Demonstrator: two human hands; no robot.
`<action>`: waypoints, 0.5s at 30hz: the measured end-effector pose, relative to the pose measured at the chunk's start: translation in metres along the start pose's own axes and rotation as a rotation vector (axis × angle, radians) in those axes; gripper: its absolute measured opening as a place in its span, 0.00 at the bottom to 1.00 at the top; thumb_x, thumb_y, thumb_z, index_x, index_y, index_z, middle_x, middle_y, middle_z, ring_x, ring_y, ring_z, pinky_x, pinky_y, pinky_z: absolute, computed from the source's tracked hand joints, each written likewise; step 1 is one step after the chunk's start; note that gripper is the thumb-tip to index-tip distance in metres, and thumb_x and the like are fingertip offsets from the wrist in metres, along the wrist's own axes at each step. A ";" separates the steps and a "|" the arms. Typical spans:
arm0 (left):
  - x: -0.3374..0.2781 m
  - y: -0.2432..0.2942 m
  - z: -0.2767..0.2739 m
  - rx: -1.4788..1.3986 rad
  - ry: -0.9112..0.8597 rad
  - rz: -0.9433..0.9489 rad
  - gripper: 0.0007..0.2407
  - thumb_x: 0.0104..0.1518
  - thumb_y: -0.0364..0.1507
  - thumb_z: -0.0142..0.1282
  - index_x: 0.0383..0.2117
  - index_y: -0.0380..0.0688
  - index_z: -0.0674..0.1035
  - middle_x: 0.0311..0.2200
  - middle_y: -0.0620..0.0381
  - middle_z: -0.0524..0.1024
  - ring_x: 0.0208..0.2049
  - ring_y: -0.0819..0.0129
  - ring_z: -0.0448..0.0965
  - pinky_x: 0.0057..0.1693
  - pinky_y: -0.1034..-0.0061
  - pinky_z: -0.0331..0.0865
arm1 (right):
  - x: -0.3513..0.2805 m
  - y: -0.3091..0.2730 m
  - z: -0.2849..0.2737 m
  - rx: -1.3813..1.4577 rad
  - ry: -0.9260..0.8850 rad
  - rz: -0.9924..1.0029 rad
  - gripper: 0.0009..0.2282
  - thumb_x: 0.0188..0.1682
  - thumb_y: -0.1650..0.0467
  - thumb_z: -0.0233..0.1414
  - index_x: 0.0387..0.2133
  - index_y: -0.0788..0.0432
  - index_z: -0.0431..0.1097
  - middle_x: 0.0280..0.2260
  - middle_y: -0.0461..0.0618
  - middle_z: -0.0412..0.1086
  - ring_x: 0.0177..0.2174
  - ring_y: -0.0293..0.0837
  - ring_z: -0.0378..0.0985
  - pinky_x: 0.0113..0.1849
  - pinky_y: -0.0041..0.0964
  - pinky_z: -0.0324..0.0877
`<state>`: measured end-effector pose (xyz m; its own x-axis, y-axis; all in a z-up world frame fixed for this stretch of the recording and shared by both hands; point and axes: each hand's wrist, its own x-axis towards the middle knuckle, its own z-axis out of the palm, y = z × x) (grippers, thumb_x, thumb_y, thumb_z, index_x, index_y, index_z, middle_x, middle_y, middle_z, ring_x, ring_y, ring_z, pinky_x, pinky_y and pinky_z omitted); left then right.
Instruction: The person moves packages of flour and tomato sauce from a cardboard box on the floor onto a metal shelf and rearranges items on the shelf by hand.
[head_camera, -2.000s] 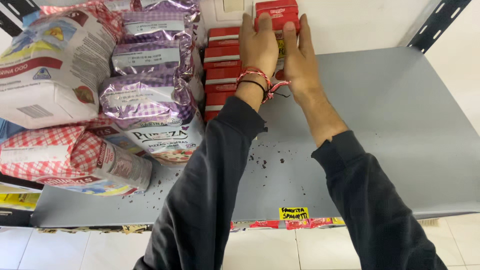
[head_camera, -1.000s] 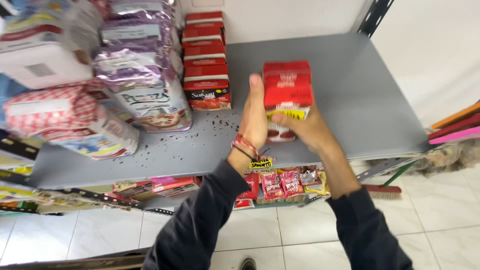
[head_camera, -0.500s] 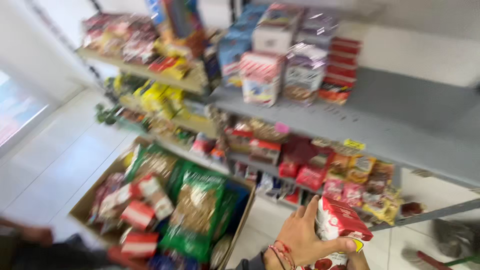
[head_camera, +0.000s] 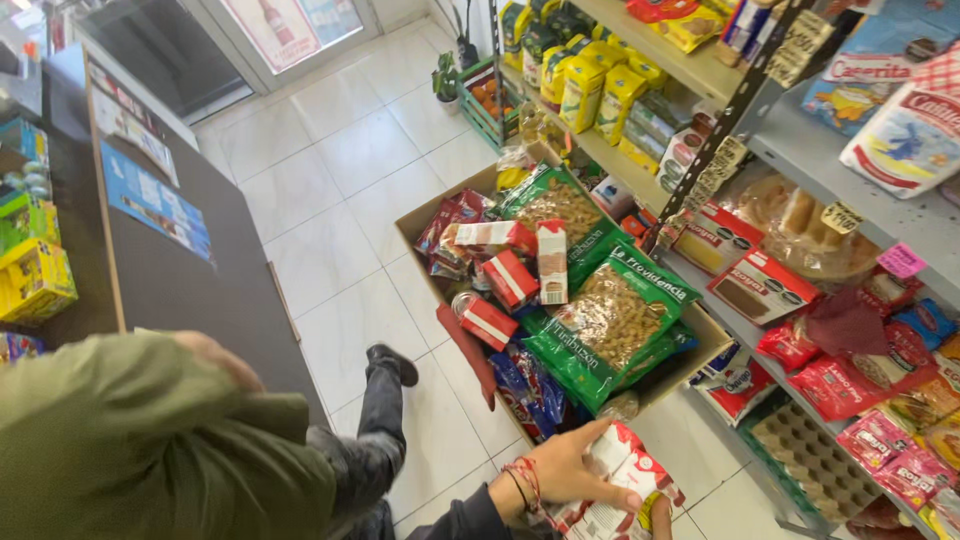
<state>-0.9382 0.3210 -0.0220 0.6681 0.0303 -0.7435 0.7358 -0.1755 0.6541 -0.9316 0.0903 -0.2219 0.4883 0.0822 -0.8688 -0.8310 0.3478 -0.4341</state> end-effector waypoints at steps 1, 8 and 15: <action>0.000 -0.002 -0.012 -0.015 -0.011 0.017 0.77 0.22 0.75 0.56 0.96 0.62 0.55 0.95 0.61 0.58 0.90 0.57 0.65 0.86 0.61 0.61 | -0.033 -0.022 0.053 0.019 0.045 0.022 0.36 0.73 0.41 0.50 0.82 0.50 0.75 0.72 0.56 0.81 0.65 0.55 0.86 0.65 0.52 0.79; 0.032 -0.053 -0.108 -0.087 0.013 0.080 0.71 0.34 0.73 0.59 0.94 0.48 0.59 0.91 0.47 0.64 0.82 0.48 0.78 0.81 0.56 0.74 | -0.100 -0.051 0.158 -0.140 0.062 0.239 0.39 0.64 0.37 0.53 0.84 0.39 0.71 0.72 0.48 0.79 0.67 0.54 0.81 0.68 0.60 0.74; 0.063 -0.141 -0.238 -0.590 0.238 0.254 0.21 0.70 0.43 0.73 0.65 0.51 0.85 0.55 0.51 0.97 0.42 0.70 0.94 0.38 0.80 0.78 | -0.041 -0.040 0.237 -0.551 0.188 -0.060 0.22 0.71 0.58 0.63 0.71 0.57 0.79 0.55 0.73 0.86 0.46 0.72 0.88 0.46 0.66 0.81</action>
<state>-0.9734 0.5819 -0.1277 0.7846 0.2861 -0.5501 0.4449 0.3581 0.8209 -0.8551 0.2946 -0.1122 0.5253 -0.1071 -0.8442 -0.8437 -0.1943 -0.5003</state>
